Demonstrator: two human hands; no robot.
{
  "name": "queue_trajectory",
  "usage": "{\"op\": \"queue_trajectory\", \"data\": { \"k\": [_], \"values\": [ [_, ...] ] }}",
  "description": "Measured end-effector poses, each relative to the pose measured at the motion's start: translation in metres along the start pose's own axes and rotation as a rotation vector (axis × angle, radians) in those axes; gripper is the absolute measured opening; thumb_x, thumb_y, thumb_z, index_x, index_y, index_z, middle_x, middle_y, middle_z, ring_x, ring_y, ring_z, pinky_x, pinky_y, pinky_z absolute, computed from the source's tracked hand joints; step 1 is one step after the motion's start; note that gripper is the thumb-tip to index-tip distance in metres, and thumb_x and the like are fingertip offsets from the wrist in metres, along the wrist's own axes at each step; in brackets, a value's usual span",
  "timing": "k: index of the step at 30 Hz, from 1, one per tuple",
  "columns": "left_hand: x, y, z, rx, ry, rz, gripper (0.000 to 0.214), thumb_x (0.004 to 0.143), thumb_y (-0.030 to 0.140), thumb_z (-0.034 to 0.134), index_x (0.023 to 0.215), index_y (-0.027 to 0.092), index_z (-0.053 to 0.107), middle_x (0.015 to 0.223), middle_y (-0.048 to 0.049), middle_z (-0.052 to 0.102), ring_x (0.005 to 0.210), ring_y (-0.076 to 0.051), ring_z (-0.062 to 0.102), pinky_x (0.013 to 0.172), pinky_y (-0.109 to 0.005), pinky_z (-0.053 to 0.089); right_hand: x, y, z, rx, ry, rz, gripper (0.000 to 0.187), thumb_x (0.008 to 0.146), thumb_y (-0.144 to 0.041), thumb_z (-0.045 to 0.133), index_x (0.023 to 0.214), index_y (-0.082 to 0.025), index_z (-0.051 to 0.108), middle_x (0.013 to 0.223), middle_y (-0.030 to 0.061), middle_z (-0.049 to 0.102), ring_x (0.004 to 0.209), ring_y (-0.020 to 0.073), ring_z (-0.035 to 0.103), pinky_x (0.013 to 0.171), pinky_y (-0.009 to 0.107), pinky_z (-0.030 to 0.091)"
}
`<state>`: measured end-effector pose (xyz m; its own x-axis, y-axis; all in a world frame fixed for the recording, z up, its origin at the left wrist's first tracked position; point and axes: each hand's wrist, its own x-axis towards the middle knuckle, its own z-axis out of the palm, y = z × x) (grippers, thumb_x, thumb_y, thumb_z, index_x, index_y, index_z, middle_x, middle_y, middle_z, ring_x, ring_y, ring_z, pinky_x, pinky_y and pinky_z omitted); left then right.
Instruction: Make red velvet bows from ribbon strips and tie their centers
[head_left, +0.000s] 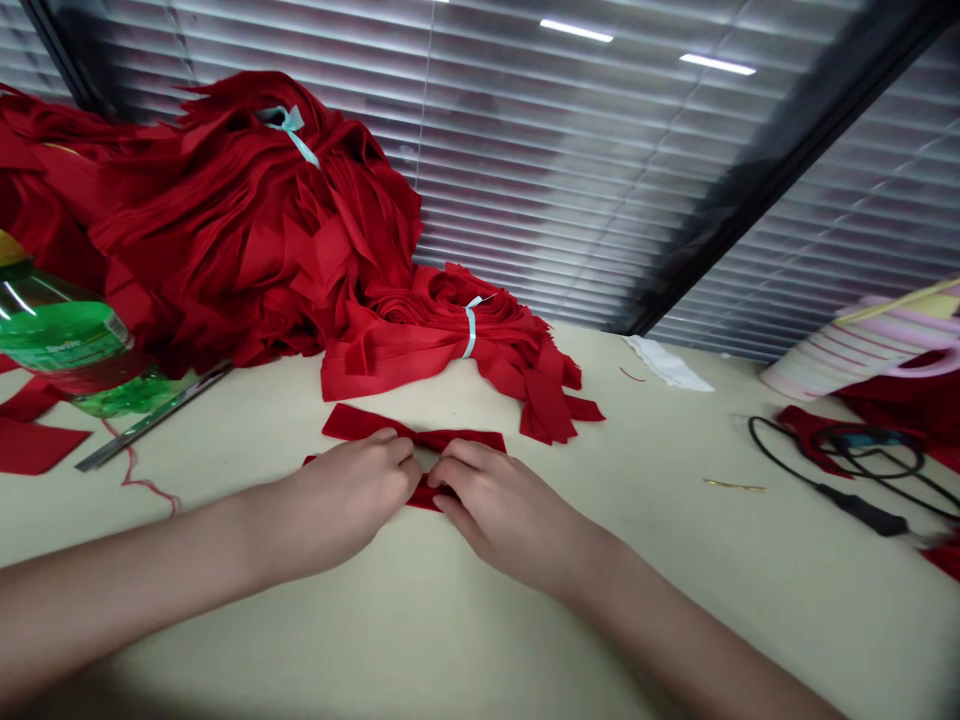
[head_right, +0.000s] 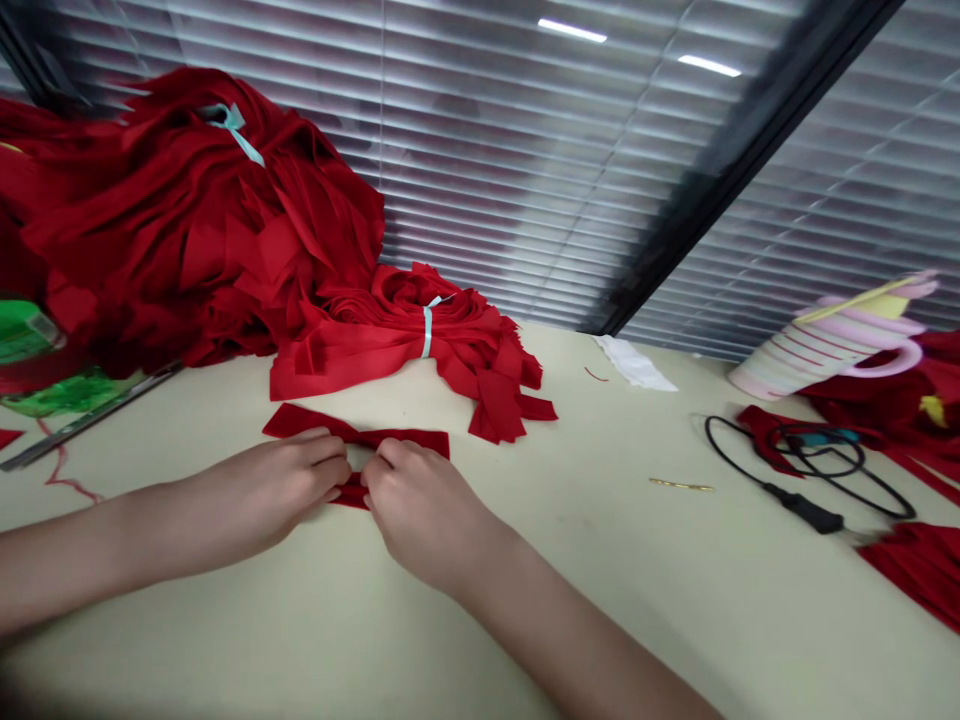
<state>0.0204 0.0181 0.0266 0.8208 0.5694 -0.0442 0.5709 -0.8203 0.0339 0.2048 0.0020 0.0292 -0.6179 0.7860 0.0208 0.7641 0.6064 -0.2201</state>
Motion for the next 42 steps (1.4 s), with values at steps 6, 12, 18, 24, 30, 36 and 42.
{"op": "queue_trajectory", "data": {
  "k": [6,12,18,24,30,36,42],
  "values": [
    [0.000,0.001,-0.004,0.006,-0.023,-0.017,0.025,0.070,-0.007,0.047,0.080,0.013,0.058,0.083,-0.0060,0.059,0.074,-0.019,0.054,0.063,-0.028,0.041,-0.002,0.005,-0.005,-0.079,-0.072,-0.014,0.015,0.085,-0.010,0.049,0.078,-0.015,0.061,0.083,0.0058,0.059,0.079,0.0186,0.057,0.070,0.032,0.046],
    [0.000,0.002,-0.006,0.021,-0.032,-0.018,0.027,0.068,-0.008,0.046,0.080,0.013,0.059,0.082,-0.0062,0.058,0.074,-0.020,0.054,0.063,-0.029,0.041,-0.002,0.008,-0.001,-0.190,-0.040,-0.065,0.013,0.086,-0.010,0.047,0.079,-0.014,0.058,0.079,0.0060,0.059,0.074,0.0200,0.055,0.069,0.035,0.044],
    [-0.001,0.001,-0.006,0.049,-0.053,-0.022,0.027,0.070,-0.007,0.044,0.081,0.013,0.058,0.082,-0.0067,0.057,0.074,-0.020,0.053,0.062,-0.030,0.042,-0.002,0.012,-0.009,-0.121,-0.063,-0.108,0.016,0.085,-0.007,0.048,0.080,-0.015,0.060,0.079,0.0051,0.061,0.076,0.0188,0.057,0.071,0.033,0.043],
    [-0.001,0.002,-0.006,0.038,-0.044,-0.022,0.025,0.077,-0.005,0.041,0.081,0.014,0.056,0.082,-0.0062,0.055,0.078,-0.021,0.052,0.064,-0.030,0.043,-0.011,0.029,-0.022,0.077,-0.124,0.017,0.013,0.080,-0.010,0.057,0.085,-0.019,0.064,0.087,0.0025,0.064,0.079,0.0160,0.059,0.065,0.026,0.043],
    [-0.003,-0.001,-0.003,-0.041,-0.001,-0.039,0.021,0.084,0.002,0.039,0.081,0.014,0.056,0.082,-0.0063,0.054,0.076,-0.020,0.052,0.064,-0.029,0.042,-0.013,0.035,-0.024,0.070,-0.135,0.027,0.017,0.077,-0.005,0.056,0.076,-0.020,0.066,0.078,0.0010,0.065,0.073,0.0150,0.059,0.062,0.025,0.041],
    [-0.003,-0.001,-0.006,-0.089,0.002,-0.045,0.023,0.083,0.000,0.038,0.081,0.014,0.056,0.084,-0.0066,0.055,0.077,-0.019,0.054,0.065,-0.028,0.043,-0.015,0.039,-0.028,0.107,-0.107,0.059,0.019,0.074,-0.007,0.058,0.060,-0.020,0.061,0.064,-0.0005,0.061,0.063,0.0134,0.057,0.054,0.024,0.038],
    [-0.003,-0.001,-0.006,-0.095,-0.002,-0.049,0.022,0.081,-0.001,0.039,0.081,0.014,0.056,0.084,-0.0070,0.055,0.078,-0.021,0.054,0.065,-0.030,0.044,-0.023,0.051,-0.033,0.042,-0.129,0.117,0.024,0.073,-0.010,0.058,0.051,-0.019,0.056,0.054,-0.0010,0.054,0.050,0.0114,0.051,0.047,0.024,0.031]
  ]
}}
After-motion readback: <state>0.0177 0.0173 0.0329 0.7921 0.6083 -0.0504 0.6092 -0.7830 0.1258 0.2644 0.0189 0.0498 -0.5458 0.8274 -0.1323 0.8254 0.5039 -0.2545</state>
